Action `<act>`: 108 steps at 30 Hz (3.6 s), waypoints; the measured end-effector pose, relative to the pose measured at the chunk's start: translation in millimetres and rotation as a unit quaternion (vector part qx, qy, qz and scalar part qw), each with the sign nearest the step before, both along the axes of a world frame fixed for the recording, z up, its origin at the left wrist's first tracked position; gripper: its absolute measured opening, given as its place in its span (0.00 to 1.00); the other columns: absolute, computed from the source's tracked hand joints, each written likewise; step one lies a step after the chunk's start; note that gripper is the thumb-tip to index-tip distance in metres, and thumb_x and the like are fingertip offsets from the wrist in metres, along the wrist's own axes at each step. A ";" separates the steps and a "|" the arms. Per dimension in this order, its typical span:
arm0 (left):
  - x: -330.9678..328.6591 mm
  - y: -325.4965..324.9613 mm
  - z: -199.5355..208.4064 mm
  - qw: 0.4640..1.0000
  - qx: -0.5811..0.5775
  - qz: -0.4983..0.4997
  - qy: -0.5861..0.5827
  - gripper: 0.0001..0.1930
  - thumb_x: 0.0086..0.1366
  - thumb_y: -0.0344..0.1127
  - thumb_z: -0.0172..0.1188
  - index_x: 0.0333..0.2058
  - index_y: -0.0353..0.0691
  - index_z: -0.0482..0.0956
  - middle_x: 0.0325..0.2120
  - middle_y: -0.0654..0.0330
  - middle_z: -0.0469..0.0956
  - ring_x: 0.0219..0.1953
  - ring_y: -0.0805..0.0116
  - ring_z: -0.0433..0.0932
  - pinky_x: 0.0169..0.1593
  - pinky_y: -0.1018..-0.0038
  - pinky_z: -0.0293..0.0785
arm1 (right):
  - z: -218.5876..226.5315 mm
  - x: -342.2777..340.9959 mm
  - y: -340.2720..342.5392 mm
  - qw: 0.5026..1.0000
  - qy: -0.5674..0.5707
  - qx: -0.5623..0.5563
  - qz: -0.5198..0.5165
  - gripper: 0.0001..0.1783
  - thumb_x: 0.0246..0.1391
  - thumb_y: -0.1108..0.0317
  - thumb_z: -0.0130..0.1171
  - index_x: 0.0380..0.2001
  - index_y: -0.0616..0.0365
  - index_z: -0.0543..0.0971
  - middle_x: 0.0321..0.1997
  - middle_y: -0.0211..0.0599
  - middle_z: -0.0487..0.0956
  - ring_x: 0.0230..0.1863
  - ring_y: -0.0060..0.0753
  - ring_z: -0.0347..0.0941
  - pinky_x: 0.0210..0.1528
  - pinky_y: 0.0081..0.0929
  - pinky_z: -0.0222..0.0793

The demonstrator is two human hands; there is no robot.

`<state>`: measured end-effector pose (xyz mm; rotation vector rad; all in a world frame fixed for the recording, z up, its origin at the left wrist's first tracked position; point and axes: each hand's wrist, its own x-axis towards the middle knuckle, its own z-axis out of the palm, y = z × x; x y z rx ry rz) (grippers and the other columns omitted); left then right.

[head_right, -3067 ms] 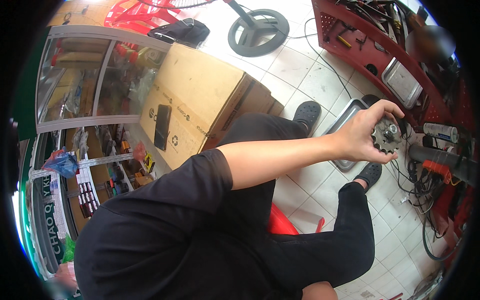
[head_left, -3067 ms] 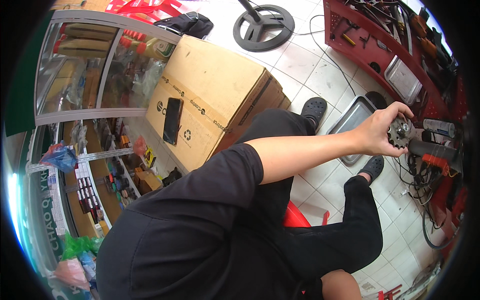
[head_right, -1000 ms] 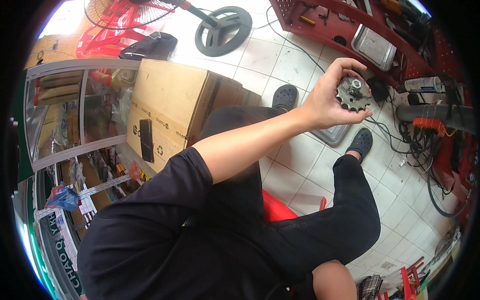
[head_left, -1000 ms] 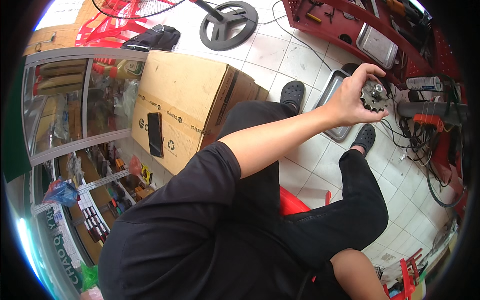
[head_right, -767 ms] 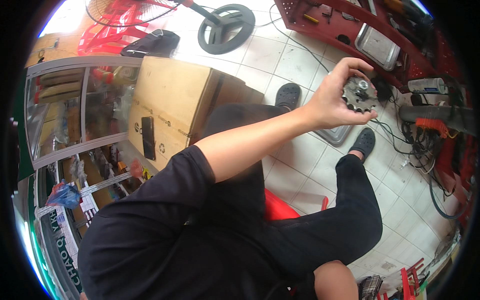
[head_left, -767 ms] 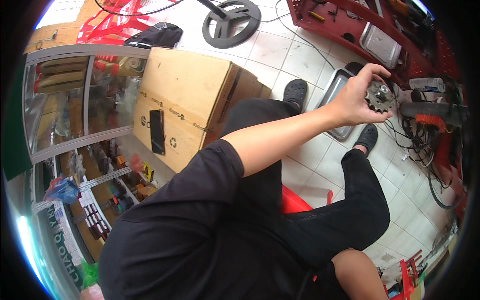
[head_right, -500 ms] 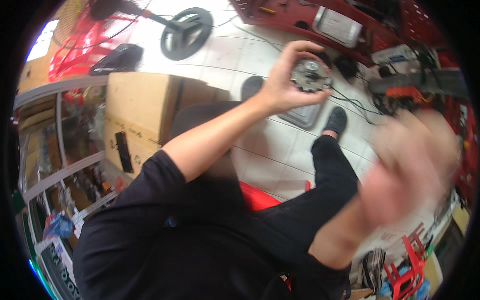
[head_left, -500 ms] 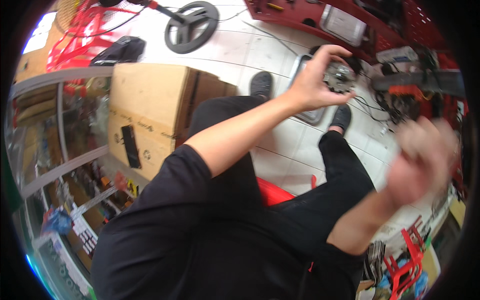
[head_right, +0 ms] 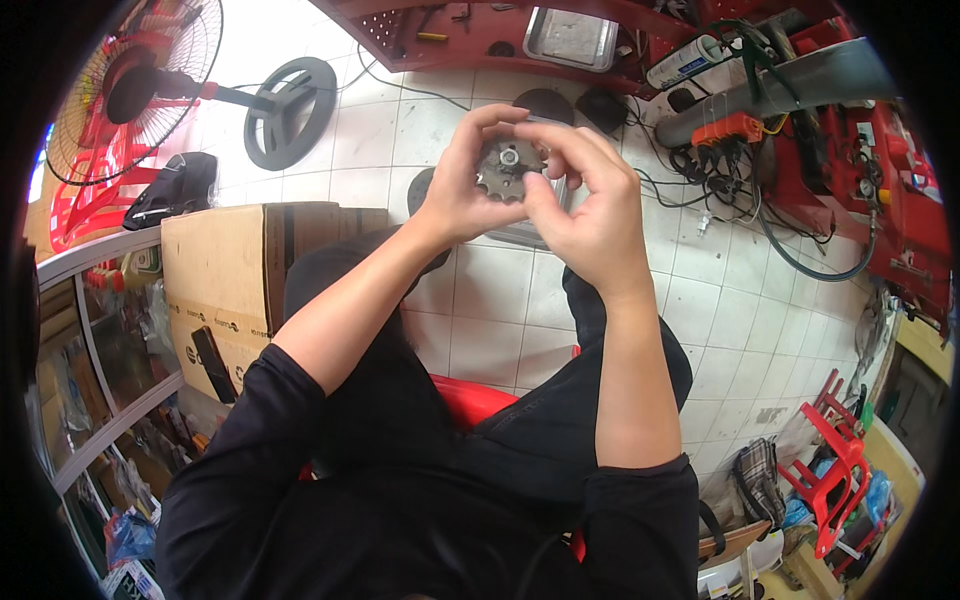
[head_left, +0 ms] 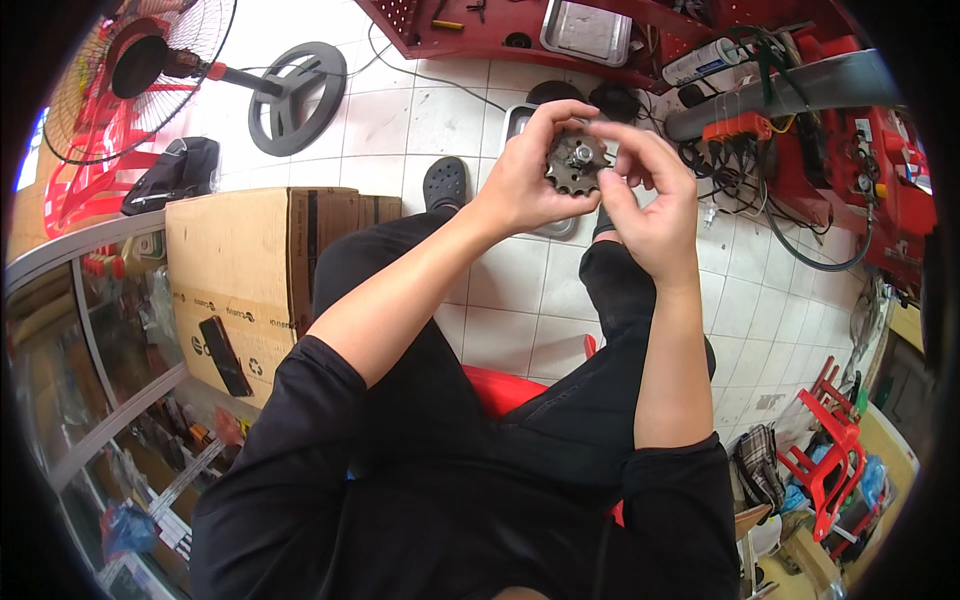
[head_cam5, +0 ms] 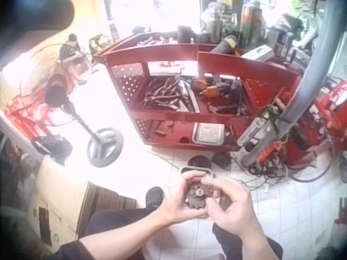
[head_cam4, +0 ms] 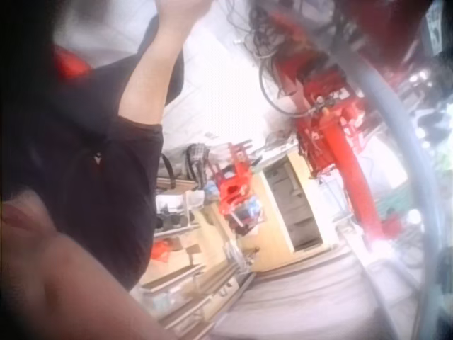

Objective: The person sits on a stool and assembles a mechanical component by hand. They insert a bolt into a gear-like part, tighten it, and then attach a cylindrical metal housing to the assembly.

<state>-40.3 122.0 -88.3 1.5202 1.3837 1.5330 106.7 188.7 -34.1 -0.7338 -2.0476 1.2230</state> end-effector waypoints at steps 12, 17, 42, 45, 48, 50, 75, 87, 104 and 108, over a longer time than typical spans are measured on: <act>-3.3 1.8 -3.4 0.986 -0.017 -0.039 -0.159 0.38 0.47 0.33 0.72 0.55 0.37 0.60 0.41 0.55 0.74 0.46 0.69 0.74 0.52 0.70 0.70 | -44.8 -13.7 -4.7 0.978 -0.130 -0.153 0.063 0.41 0.36 0.64 0.71 0.57 0.56 0.67 0.53 0.41 0.74 0.53 0.36 0.72 0.55 0.30 0.67; -11.7 6.7 -1.8 0.966 -0.049 -0.107 -0.230 0.47 0.44 0.44 0.76 0.58 0.40 0.53 0.48 0.47 0.73 0.50 0.63 0.73 0.56 0.68 0.68 | -54.5 -15.6 -9.6 0.962 -0.053 -0.267 0.031 0.25 0.39 0.68 0.68 0.45 0.59 0.75 0.41 0.33 0.80 0.41 0.24 0.75 0.44 0.26 0.71; 4.1 -17.0 40.0 0.952 0.046 -0.052 -0.298 0.11 0.66 0.33 0.50 0.44 0.35 0.70 0.49 0.48 0.74 0.53 0.58 0.73 0.59 0.62 0.65 | -16.7 -21.5 -38.5 0.971 0.011 -0.231 0.055 0.23 0.41 0.71 0.69 0.43 0.61 0.76 0.39 0.36 0.80 0.41 0.30 0.77 0.43 0.28 0.73; 13.1 -19.3 51.2 0.957 0.074 -0.029 -0.280 0.13 0.62 0.30 0.56 0.44 0.36 0.67 0.47 0.48 0.75 0.53 0.58 0.73 0.58 0.62 0.66 | -10.6 -15.4 -38.8 0.971 -0.018 -0.229 0.061 0.24 0.40 0.71 0.70 0.44 0.60 0.75 0.42 0.36 0.79 0.43 0.30 0.76 0.43 0.29 0.73; 12.3 -22.2 52.3 0.964 0.051 -0.021 -0.258 0.11 0.61 0.29 0.58 0.37 0.40 0.63 0.46 0.45 0.74 0.52 0.58 0.73 0.56 0.62 0.67 | 0.9 -17.5 -41.0 0.979 -0.083 -0.177 0.055 0.26 0.39 0.67 0.70 0.45 0.58 0.75 0.40 0.38 0.80 0.43 0.34 0.78 0.44 0.31 0.73; 17.7 -22.6 55.8 0.954 0.063 -0.026 -0.292 0.09 0.62 0.31 0.56 0.37 0.39 0.64 0.46 0.45 0.74 0.51 0.57 0.74 0.56 0.62 0.67 | -4.3 -14.0 -40.5 0.983 -0.069 -0.164 0.056 0.27 0.37 0.64 0.70 0.44 0.57 0.75 0.40 0.40 0.81 0.44 0.36 0.79 0.44 0.32 0.73; 24.7 -23.6 62.2 0.950 0.101 -0.068 -0.288 0.10 0.64 0.33 0.50 0.40 0.34 0.68 0.44 0.47 0.74 0.49 0.59 0.74 0.56 0.63 0.67 | 2.9 -7.7 -43.1 0.985 -0.098 -0.135 0.048 0.30 0.37 0.61 0.71 0.46 0.57 0.73 0.42 0.41 0.80 0.45 0.39 0.78 0.45 0.32 0.73; 20.7 -24.4 59.4 0.950 0.077 -0.071 -0.294 0.10 0.63 0.34 0.54 0.39 0.35 0.67 0.45 0.49 0.74 0.49 0.60 0.73 0.56 0.64 0.67 | -8.0 -7.6 -41.7 0.982 -0.092 -0.156 0.060 0.29 0.37 0.62 0.70 0.45 0.60 0.74 0.42 0.41 0.79 0.45 0.39 0.78 0.46 0.30 0.73; 22.3 -23.9 56.1 0.959 0.066 -0.058 -0.269 0.16 0.63 0.40 0.51 0.42 0.34 0.67 0.43 0.46 0.73 0.49 0.56 0.73 0.55 0.62 0.67 | -5.4 -8.7 -41.6 0.982 -0.074 -0.167 0.058 0.28 0.38 0.63 0.70 0.44 0.60 0.74 0.42 0.41 0.80 0.44 0.37 0.78 0.46 0.30 0.72; 17.0 -22.7 53.6 0.947 0.079 -0.082 -0.300 0.14 0.62 0.37 0.54 0.42 0.36 0.65 0.44 0.47 0.72 0.49 0.57 0.73 0.55 0.61 0.67 | 0.3 -11.4 -42.9 0.981 -0.043 -0.183 0.048 0.27 0.37 0.64 0.70 0.43 0.60 0.74 0.40 0.41 0.80 0.43 0.36 0.78 0.45 0.30 0.72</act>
